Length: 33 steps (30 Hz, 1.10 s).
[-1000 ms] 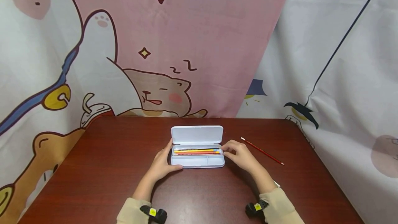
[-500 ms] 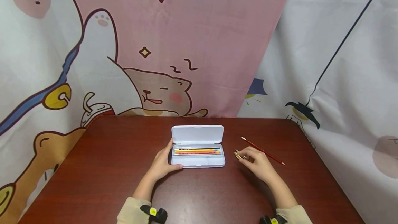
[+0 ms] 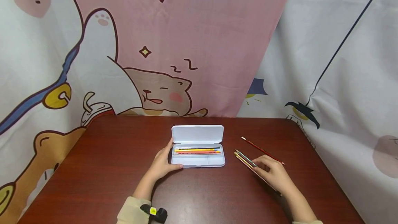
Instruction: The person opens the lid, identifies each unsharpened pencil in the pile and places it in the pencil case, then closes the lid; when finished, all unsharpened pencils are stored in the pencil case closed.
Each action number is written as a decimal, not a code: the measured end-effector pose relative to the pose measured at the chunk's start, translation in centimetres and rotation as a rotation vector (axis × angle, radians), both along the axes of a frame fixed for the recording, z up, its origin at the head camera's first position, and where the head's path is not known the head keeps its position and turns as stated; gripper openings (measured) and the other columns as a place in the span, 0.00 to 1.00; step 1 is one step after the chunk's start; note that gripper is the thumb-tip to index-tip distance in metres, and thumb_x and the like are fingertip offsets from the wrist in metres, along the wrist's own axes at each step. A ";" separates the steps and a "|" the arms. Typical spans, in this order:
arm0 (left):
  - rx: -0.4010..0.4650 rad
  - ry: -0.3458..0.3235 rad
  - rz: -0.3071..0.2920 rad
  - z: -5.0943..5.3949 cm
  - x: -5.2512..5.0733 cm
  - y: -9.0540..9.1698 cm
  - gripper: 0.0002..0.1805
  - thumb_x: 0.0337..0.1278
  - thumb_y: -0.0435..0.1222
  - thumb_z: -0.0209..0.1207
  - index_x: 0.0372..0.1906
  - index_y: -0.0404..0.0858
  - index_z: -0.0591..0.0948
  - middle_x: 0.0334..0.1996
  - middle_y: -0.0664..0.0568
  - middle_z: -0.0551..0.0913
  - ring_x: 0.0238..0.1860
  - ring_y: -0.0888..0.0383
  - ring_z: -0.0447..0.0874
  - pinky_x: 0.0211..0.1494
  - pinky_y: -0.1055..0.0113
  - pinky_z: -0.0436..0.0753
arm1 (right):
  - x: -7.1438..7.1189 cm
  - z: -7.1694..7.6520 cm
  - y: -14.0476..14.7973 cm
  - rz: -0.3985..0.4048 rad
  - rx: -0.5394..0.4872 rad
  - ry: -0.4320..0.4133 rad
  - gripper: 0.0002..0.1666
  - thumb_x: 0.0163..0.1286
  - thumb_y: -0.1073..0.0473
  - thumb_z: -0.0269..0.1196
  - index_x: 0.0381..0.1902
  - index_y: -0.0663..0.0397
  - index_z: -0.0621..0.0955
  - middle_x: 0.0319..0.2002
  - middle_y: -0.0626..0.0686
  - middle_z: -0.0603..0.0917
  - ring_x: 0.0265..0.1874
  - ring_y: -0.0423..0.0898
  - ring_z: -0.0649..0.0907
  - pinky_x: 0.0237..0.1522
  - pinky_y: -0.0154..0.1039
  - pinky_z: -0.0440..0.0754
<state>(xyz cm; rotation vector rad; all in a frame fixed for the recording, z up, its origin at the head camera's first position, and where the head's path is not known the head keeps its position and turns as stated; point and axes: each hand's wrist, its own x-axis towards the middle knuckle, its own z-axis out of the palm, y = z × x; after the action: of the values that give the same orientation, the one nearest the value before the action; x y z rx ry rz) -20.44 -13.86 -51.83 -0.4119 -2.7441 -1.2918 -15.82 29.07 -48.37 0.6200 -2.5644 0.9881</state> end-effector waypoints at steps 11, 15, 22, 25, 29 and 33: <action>0.009 -0.004 -0.003 0.1 0.0 0.0 0.64 0.33 0.47 0.78 0.76 0.44 0.51 0.65 0.46 0.70 0.65 0.39 0.63 0.64 0.41 0.60 | 1.6 -1.2 1.8 -0.023 0.040 -0.030 0.19 0.48 0.73 0.73 0.35 0.48 0.85 0.33 0.40 0.82 0.27 0.35 0.75 0.25 0.31 0.72; -0.001 0.013 -0.004 0.0 0.0 0.0 0.64 0.33 0.47 0.78 0.76 0.43 0.51 0.65 0.45 0.71 0.65 0.39 0.63 0.64 0.42 0.61 | 2.0 -1.5 2.1 -0.026 0.056 -0.038 0.19 0.48 0.73 0.73 0.35 0.46 0.85 0.32 0.38 0.82 0.27 0.34 0.74 0.25 0.31 0.72; 0.000 0.001 0.000 0.1 0.0 0.0 0.64 0.33 0.47 0.78 0.76 0.42 0.51 0.65 0.46 0.71 0.65 0.39 0.63 0.64 0.41 0.61 | 2.3 -1.9 2.4 -0.029 0.051 -0.050 0.20 0.48 0.74 0.72 0.35 0.45 0.85 0.32 0.38 0.81 0.28 0.34 0.74 0.25 0.31 0.72; -0.001 -0.004 0.002 0.1 0.1 0.0 0.64 0.33 0.47 0.78 0.76 0.43 0.51 0.65 0.46 0.71 0.65 0.39 0.62 0.64 0.41 0.60 | 2.3 -2.0 2.5 -0.039 0.050 -0.040 0.20 0.48 0.74 0.72 0.35 0.46 0.85 0.32 0.38 0.82 0.28 0.34 0.75 0.26 0.32 0.72; 0.001 0.005 -0.003 0.0 0.1 0.0 0.64 0.33 0.47 0.78 0.76 0.42 0.51 0.65 0.46 0.71 0.65 0.39 0.63 0.64 0.42 0.61 | 2.4 -1.9 2.6 -0.073 0.063 -0.058 0.18 0.50 0.73 0.72 0.35 0.46 0.85 0.33 0.39 0.83 0.29 0.34 0.75 0.27 0.33 0.73; 0.003 0.012 -0.009 0.0 0.0 0.0 0.64 0.33 0.47 0.78 0.76 0.42 0.51 0.64 0.46 0.72 0.65 0.39 0.64 0.64 0.42 0.61 | 2.4 -1.9 2.8 -0.114 0.065 -0.113 0.17 0.51 0.72 0.71 0.36 0.47 0.85 0.34 0.40 0.83 0.27 0.33 0.74 0.25 0.33 0.73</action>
<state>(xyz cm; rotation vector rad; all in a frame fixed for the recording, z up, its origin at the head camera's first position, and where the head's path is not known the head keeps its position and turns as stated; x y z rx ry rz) -20.43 -13.89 -51.85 -0.4311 -2.7330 -1.2907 -13.44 31.82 -50.25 0.4398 -2.7063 0.9304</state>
